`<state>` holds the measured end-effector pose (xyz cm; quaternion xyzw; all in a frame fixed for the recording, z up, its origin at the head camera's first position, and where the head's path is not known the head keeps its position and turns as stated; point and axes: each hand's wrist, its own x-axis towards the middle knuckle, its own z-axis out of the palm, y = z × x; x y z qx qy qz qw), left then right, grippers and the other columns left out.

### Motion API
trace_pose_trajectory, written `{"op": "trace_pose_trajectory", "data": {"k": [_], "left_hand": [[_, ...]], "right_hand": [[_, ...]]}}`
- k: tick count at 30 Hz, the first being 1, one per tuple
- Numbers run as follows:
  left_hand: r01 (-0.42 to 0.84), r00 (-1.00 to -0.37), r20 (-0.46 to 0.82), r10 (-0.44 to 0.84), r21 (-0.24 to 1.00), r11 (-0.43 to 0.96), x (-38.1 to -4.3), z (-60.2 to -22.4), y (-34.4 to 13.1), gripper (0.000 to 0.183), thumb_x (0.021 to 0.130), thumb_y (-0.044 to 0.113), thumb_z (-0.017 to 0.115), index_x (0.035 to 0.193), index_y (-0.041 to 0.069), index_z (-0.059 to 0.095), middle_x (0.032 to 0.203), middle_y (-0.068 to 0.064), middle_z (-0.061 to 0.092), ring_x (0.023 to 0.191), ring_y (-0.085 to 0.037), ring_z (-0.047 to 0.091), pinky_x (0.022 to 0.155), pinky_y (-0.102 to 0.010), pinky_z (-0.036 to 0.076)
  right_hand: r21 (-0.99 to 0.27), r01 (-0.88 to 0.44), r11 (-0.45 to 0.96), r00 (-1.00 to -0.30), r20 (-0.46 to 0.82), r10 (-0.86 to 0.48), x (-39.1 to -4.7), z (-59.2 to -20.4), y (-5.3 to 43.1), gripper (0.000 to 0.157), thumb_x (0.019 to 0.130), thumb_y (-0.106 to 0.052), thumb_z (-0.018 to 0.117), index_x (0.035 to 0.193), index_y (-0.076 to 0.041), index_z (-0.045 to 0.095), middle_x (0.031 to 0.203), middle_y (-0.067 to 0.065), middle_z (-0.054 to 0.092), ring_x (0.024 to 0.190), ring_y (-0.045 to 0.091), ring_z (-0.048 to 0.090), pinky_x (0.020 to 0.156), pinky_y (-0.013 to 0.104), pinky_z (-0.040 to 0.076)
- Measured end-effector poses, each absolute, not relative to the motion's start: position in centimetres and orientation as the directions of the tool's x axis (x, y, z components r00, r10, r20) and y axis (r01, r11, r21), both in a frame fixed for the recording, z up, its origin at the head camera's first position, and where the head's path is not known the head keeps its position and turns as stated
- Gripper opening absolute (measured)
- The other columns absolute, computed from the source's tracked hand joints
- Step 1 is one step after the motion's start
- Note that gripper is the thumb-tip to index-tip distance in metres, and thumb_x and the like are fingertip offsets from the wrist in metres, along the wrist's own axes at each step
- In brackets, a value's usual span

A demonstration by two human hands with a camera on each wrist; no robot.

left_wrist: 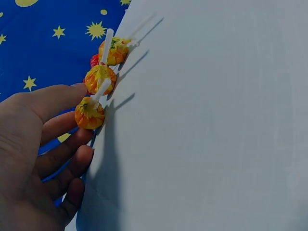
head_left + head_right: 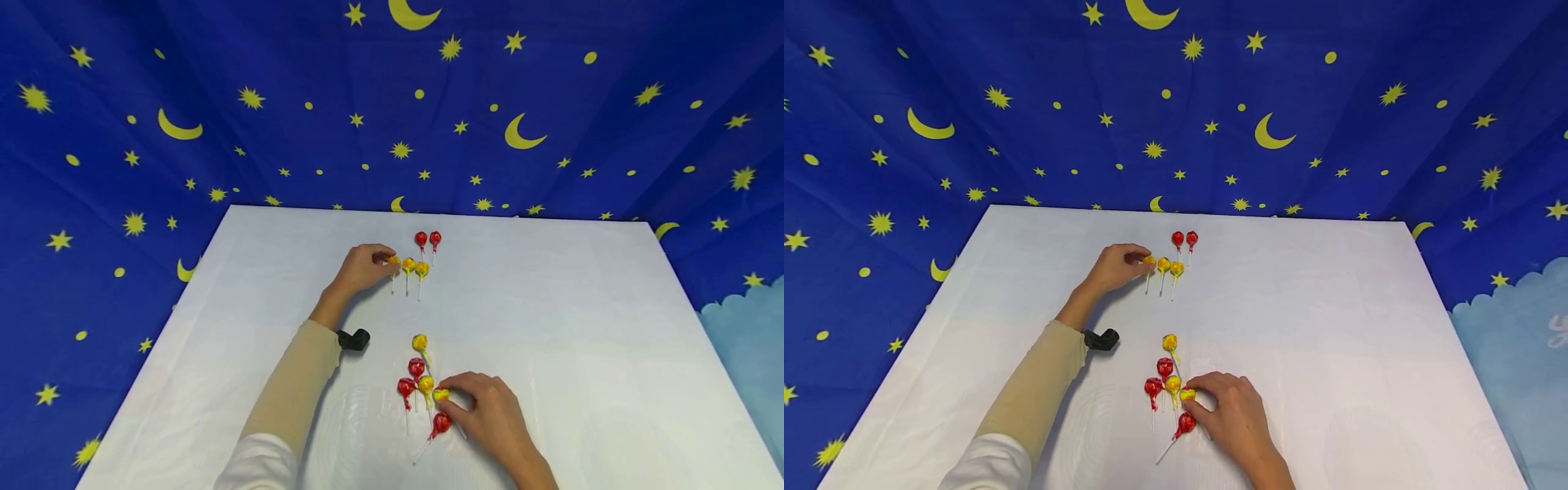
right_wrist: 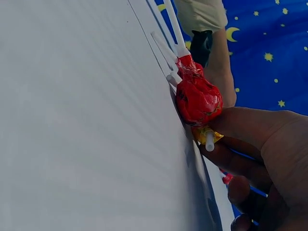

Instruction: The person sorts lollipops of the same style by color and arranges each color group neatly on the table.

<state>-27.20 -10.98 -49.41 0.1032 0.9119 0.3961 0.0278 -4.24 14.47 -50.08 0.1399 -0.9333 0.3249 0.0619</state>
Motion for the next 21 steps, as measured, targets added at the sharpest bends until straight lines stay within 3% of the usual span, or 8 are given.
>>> {"op": "trace_pose_trajectory", "data": {"k": [9,21], "left_hand": [[0.144,-0.982,0.032,0.186,0.763,0.63,-27.2,-49.2,-11.4,0.032,0.084,0.032,0.075,0.108,0.011,0.073,0.093,0.003,0.068,0.085,-0.015,0.059,0.077,-0.034,0.047],[0.159,-0.985,0.088,0.147,0.79,0.592,-26.3,-49.1,-12.3,0.026,0.087,0.026,0.072,0.107,0.009,0.073,0.097,-0.001,0.069,0.086,-0.018,0.062,0.074,-0.035,0.049]], "right_hand": [[-0.589,-0.293,0.753,-0.956,0.206,-0.211,-4.2,-50.1,14.4,0.023,0.068,-0.037,0.086,0.088,-0.034,0.074,0.089,-0.029,0.063,0.085,0.0,0.061,0.075,0.032,0.048],[-0.589,-0.282,0.757,-0.959,0.204,-0.199,-4.1,-50.2,14.2,0.024,0.067,-0.034,0.087,0.087,-0.034,0.074,0.089,-0.028,0.063,0.084,0.001,0.062,0.071,0.031,0.047]]}}
